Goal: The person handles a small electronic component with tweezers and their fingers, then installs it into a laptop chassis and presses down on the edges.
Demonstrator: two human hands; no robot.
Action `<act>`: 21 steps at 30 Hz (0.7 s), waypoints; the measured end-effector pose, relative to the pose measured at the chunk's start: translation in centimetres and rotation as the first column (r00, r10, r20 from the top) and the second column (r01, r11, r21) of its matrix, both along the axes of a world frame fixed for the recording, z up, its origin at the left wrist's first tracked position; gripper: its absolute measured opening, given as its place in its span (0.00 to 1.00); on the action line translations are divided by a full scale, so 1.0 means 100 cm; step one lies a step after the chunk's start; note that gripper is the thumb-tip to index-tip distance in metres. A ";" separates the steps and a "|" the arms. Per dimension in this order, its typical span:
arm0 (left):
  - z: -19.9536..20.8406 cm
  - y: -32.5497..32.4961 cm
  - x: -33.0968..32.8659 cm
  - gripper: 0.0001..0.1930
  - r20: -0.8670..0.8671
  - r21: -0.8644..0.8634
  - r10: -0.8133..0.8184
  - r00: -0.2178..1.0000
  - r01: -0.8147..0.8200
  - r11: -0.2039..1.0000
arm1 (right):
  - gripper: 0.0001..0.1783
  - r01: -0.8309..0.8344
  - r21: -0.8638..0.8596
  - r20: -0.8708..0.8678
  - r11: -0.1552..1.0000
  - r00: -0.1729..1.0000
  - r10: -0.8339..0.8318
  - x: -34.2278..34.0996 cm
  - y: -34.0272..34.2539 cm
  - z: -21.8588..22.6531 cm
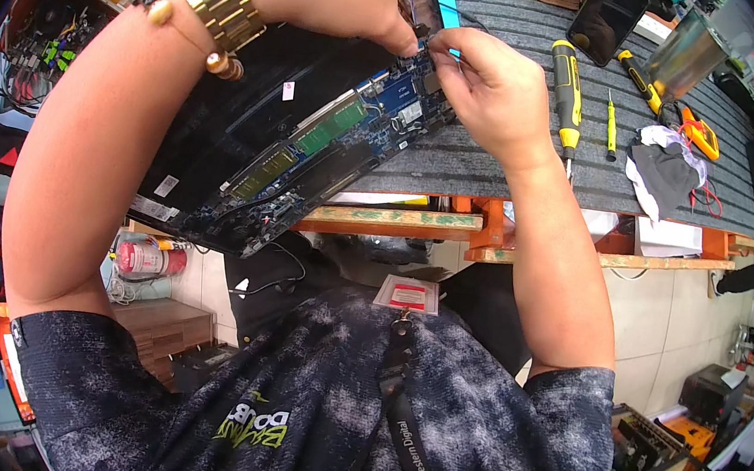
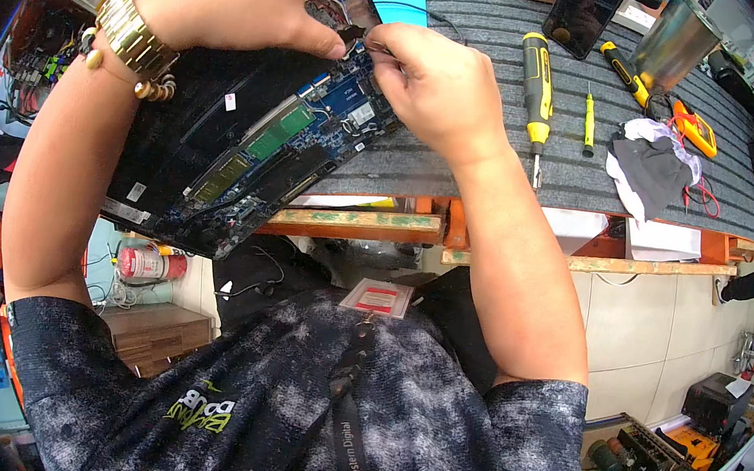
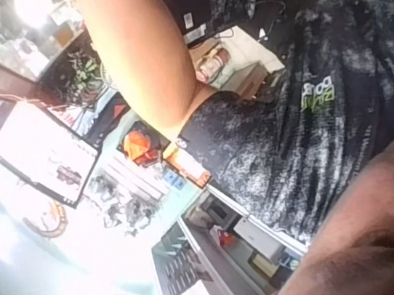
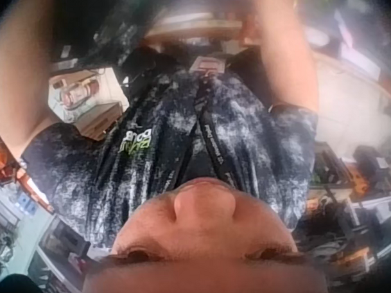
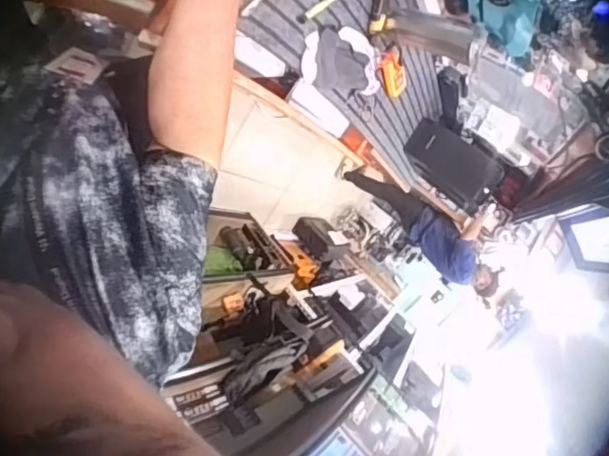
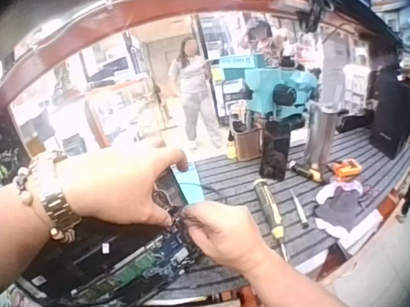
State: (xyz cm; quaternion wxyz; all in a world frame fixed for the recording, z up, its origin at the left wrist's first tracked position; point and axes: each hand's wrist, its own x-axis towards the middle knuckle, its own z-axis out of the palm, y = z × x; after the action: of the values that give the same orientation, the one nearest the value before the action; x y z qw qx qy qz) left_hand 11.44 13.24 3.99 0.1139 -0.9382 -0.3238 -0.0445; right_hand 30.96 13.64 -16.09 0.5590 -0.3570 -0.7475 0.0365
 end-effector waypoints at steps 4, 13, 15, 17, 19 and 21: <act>0.007 -0.006 0.003 0.33 -0.045 -0.056 0.030 0.999 -0.032 0.998 | 0.08 0.010 -0.020 0.030 1.000 1.000 -0.009 -0.001 0.000 0.001; -0.002 0.008 0.009 0.22 0.026 -0.097 0.095 0.995 -0.093 0.991 | 0.08 0.004 -0.045 0.033 0.999 0.999 -0.003 -0.001 -0.001 0.001; -0.002 0.010 0.014 0.19 0.039 -0.083 0.128 0.991 -0.124 0.989 | 0.07 -0.002 -0.012 0.004 1.000 1.000 0.002 -0.002 0.002 -0.002; -0.002 0.013 0.017 0.18 0.040 -0.081 0.154 0.987 -0.150 0.985 | 0.07 -0.014 0.019 -0.027 1.000 1.000 0.014 -0.002 0.000 -0.001; -0.001 0.012 0.020 0.16 0.022 -0.114 0.249 0.968 -0.245 0.963 | 0.07 -0.014 -0.167 -0.155 0.986 0.988 -0.013 -0.003 -0.007 0.006; -0.002 0.009 0.019 0.16 0.048 -0.080 0.186 0.981 -0.182 0.980 | 0.08 -0.040 -0.137 -0.255 0.990 0.967 0.004 -0.006 0.000 0.006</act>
State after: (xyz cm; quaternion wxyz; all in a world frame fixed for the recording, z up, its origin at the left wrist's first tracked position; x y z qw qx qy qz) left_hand 13.35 14.13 3.84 0.0731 -0.9062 -0.4138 -0.0471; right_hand 30.41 13.65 -15.47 0.6230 -0.3797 -0.6692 0.1411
